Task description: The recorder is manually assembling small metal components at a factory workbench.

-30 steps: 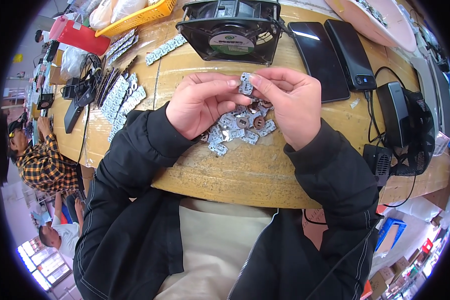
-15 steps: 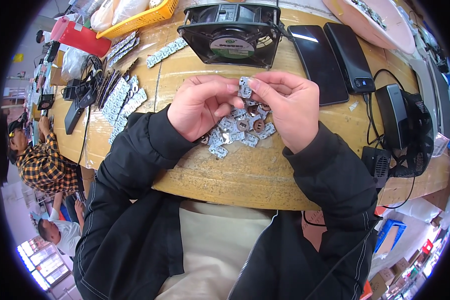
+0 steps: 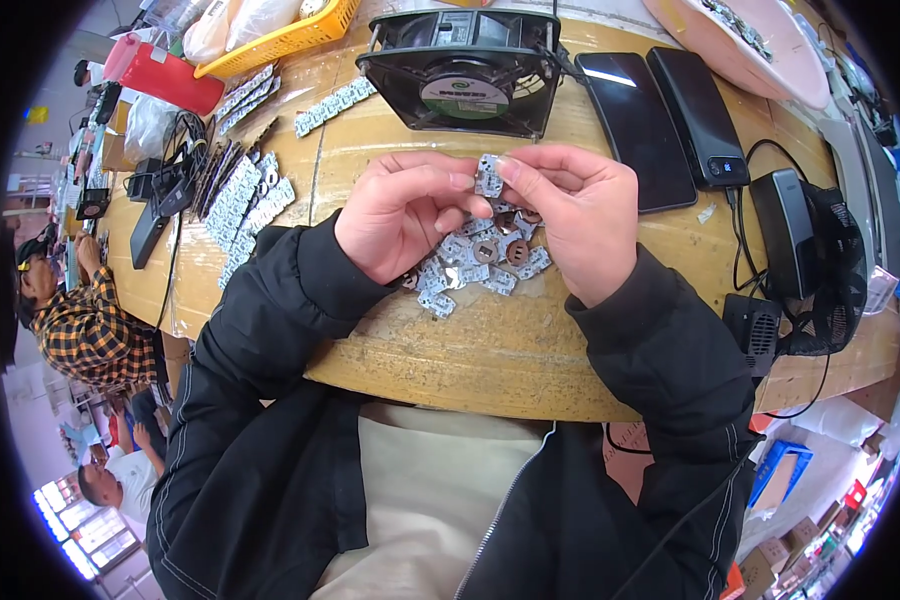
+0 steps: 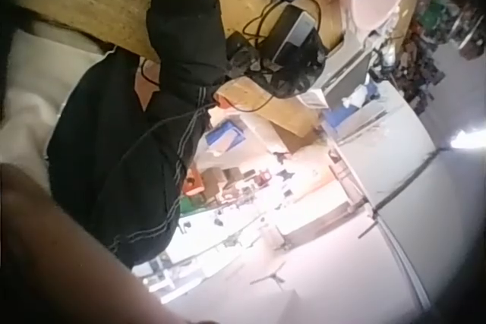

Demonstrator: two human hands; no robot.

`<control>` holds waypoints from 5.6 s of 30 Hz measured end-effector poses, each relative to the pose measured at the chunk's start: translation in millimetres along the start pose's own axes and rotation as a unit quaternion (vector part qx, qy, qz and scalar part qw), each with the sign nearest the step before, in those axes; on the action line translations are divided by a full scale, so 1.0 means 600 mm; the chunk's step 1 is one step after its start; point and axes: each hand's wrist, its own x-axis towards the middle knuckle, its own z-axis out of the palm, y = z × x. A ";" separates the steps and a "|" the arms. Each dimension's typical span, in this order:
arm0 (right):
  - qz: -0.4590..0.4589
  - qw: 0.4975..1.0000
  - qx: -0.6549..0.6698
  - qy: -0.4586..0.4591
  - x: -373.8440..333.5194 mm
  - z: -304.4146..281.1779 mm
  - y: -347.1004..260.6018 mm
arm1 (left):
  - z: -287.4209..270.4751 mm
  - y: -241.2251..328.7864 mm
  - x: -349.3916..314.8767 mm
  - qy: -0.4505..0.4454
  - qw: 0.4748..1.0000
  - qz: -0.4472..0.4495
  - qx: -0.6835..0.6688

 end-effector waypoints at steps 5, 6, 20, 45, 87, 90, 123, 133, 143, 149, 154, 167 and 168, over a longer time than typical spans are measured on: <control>0.002 1.000 0.003 0.000 0.000 0.001 -0.001 | -0.001 0.001 0.000 0.010 1.000 0.000 0.004; 0.000 1.000 0.001 -0.004 -0.001 0.000 0.000 | -0.001 0.002 -0.001 -0.002 1.000 -0.006 0.003; -0.013 1.000 -0.001 -0.005 -0.007 -0.009 -0.001 | 0.009 -0.004 0.003 0.011 1.000 -0.021 0.013; -0.032 0.999 -0.038 0.008 0.029 -0.067 -0.010 | -0.003 0.149 -0.080 0.110 0.617 0.334 0.704; -0.043 0.990 -0.115 -0.065 0.009 -0.027 -0.031 | 0.001 0.035 -0.007 -0.028 0.452 0.438 0.776; -0.042 0.993 -0.059 -0.091 0.020 -0.018 -0.014 | 0.008 0.040 -0.014 -0.025 0.428 0.436 0.792; -0.024 0.999 -0.040 -0.011 0.009 -0.034 -0.015 | -0.004 0.010 0.003 0.038 0.480 0.565 0.670; 0.008 0.999 -0.012 -0.047 0.020 -0.044 -0.010 | -0.009 0.013 0.013 0.033 0.444 0.570 0.691; 0.015 0.997 -0.050 -0.052 0.019 -0.041 -0.010 | -0.011 0.014 0.009 0.053 0.443 0.551 0.706; 0.002 0.998 -0.045 -0.040 0.015 -0.038 -0.008 | -0.009 0.014 0.006 0.028 0.426 0.559 0.711; -0.003 0.999 -0.044 -0.011 0.012 -0.037 -0.014 | -0.012 0.019 0.005 -0.006 0.430 0.563 0.706; -0.303 0.855 -0.412 -0.085 -0.011 -0.019 -0.053 | -0.024 0.019 0.014 -0.032 0.528 0.560 0.638; -0.302 0.855 -0.413 -0.085 -0.009 -0.018 -0.052 | -0.023 0.020 0.014 -0.032 0.529 0.559 0.637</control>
